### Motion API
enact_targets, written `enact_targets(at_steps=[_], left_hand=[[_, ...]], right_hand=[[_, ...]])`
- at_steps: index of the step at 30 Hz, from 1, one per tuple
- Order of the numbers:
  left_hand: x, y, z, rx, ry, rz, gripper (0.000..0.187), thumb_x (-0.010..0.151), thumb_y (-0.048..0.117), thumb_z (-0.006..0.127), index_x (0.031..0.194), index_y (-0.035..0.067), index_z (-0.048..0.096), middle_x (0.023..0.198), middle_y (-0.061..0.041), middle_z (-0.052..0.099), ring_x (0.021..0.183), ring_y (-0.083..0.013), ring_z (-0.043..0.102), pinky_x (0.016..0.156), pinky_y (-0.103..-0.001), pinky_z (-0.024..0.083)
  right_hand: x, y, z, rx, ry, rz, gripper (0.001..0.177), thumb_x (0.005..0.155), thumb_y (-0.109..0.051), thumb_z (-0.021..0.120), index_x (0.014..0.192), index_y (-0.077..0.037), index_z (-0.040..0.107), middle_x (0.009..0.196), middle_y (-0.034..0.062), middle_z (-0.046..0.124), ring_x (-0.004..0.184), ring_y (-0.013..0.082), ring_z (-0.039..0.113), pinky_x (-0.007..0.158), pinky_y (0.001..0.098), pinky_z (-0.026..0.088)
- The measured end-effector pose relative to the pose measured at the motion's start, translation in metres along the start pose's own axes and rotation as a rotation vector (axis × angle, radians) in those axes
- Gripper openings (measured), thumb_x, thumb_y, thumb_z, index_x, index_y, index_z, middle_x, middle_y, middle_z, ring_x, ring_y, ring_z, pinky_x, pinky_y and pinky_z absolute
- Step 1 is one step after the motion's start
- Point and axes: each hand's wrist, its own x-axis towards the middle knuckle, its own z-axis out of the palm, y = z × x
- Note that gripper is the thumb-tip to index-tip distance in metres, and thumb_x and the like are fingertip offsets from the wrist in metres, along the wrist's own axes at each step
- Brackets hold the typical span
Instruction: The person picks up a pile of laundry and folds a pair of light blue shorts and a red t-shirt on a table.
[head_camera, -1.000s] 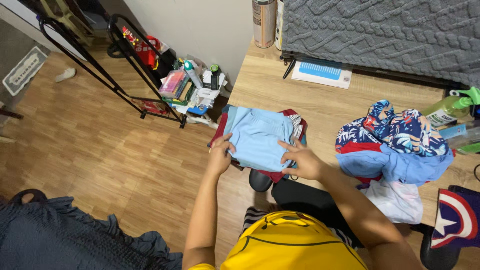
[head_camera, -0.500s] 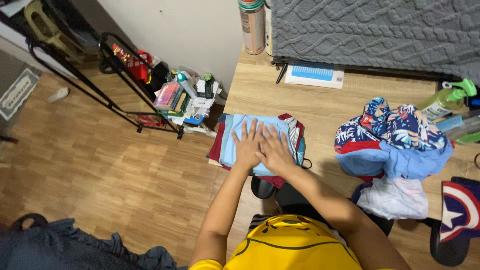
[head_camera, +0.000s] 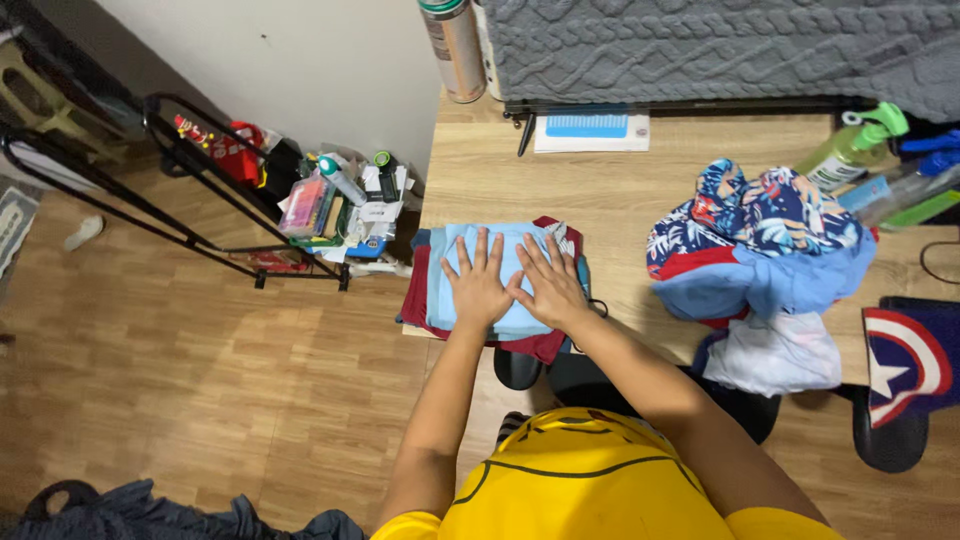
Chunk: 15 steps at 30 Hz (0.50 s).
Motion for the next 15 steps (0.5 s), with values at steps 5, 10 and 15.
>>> enact_targets(at_steps=[5,10,15], left_hand=[[0.001,-0.001,0.002,0.013,-0.012,-0.005,0.083,0.089,0.065,0.054,0.159,0.025,0.035,0.169,-0.007,0.021,0.154,-0.0462,0.013,0.113,-0.078,0.008],[0.0,-0.001,0.002,0.017,-0.024,-0.012,0.083,0.09,0.065,0.052,0.16,0.026,0.032,0.169,-0.005,0.019,0.153,-0.0466,0.012,0.112,-0.078,0.007],[0.001,-0.009,0.013,0.066,0.013,-0.009,0.083,0.092,0.066,0.05,0.161,0.025,0.03,0.171,-0.005,0.018,0.153,-0.0461,0.013,0.113,-0.078,0.009]], right_hand=[[-0.01,0.009,0.001,0.0,0.032,-0.083,0.081,0.094,-0.05,0.061,0.159,-0.012,0.033,0.169,0.0107,0.02,0.155,0.0403,0.015,0.118,0.0613,0.025],[-0.025,0.014,-0.006,-0.007,-0.009,-0.162,0.08,0.094,-0.049,0.061,0.158,-0.012,0.031,0.169,0.0112,0.019,0.154,0.0418,0.015,0.118,0.0589,0.025],[-0.057,0.033,-0.038,-0.107,-0.067,-0.172,0.067,0.09,-0.046,0.067,0.149,-0.02,0.048,0.162,0.0142,0.031,0.148,0.0399,0.025,0.111,0.06,0.029]])
